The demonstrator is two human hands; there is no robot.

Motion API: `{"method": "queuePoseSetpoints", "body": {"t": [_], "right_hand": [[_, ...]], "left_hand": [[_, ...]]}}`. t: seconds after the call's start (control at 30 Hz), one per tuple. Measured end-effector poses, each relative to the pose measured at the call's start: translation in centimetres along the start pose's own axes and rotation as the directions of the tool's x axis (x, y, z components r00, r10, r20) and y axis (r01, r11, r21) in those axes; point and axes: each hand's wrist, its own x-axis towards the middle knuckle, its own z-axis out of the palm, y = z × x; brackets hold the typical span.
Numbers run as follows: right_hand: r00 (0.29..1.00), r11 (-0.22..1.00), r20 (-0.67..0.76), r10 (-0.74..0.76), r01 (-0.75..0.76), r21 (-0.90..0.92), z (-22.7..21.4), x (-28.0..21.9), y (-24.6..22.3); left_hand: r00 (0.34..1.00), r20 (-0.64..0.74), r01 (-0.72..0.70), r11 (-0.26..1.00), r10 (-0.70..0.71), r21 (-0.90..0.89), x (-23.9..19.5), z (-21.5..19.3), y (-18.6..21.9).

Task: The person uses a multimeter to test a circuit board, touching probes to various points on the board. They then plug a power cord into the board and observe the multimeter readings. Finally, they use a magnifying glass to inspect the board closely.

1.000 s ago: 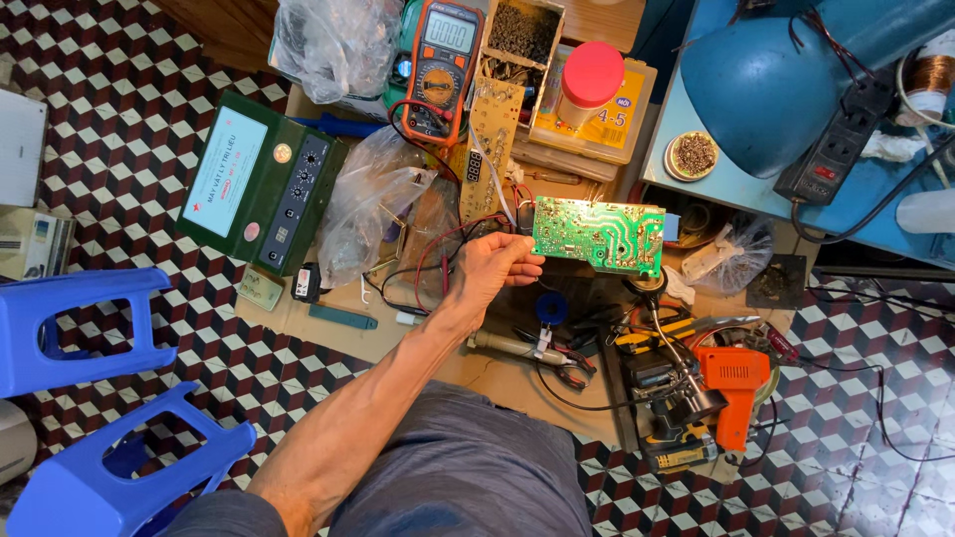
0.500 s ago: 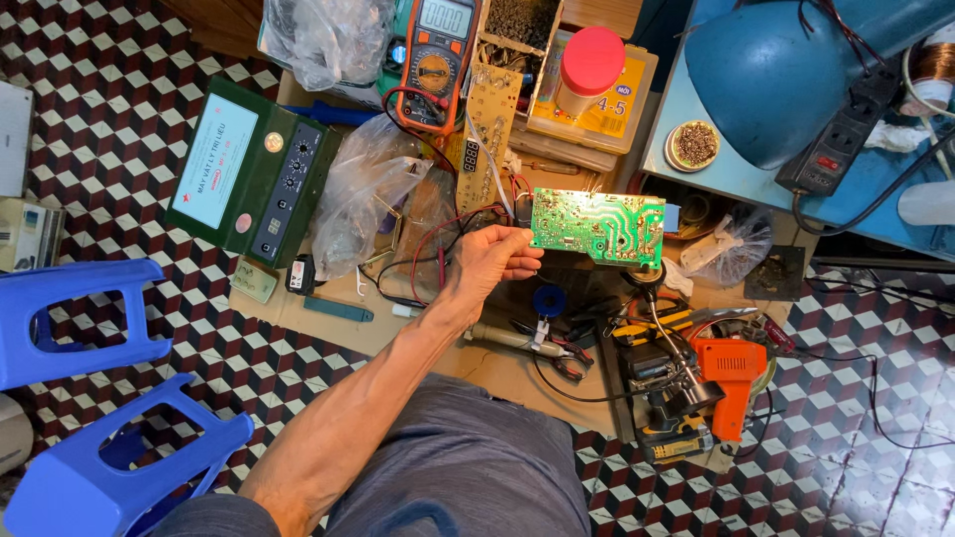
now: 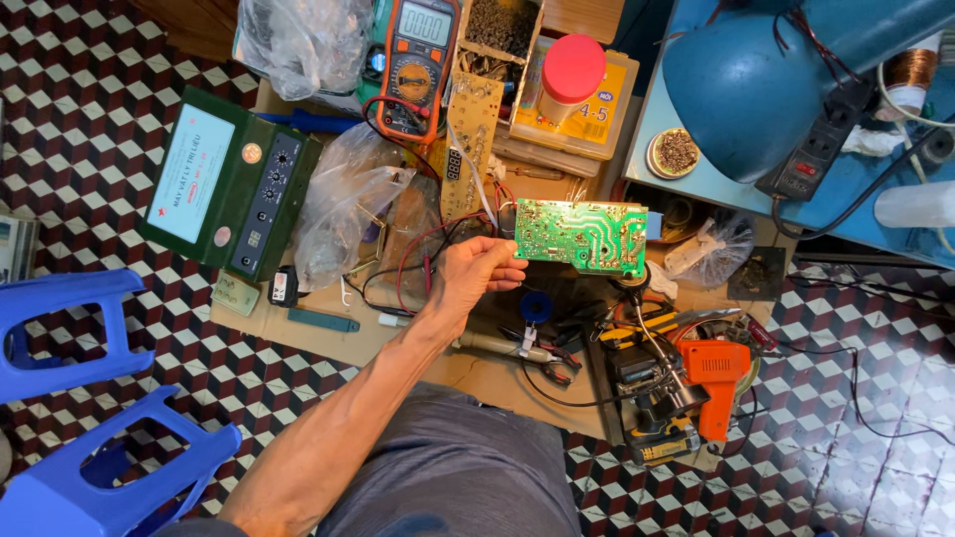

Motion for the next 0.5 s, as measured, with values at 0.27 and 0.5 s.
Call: {"method": "queuePoseSetpoints", "body": {"t": [0.27,0.5], "right_hand": [[0.927,0.952,-0.214,0.306,-0.304,0.045,-0.4,3.3,5.7],[0.820,0.832,-0.157,0.551,-0.524,0.183,2.2,3.8,17.1]], "left_hand": [[1.000,0.006,0.012,1.000,-0.011,-0.018,-0.1,0.1,0.1],[1.000,0.000,0.028,1.000,-0.028,-0.005,-0.3,0.0,0.6]]}}
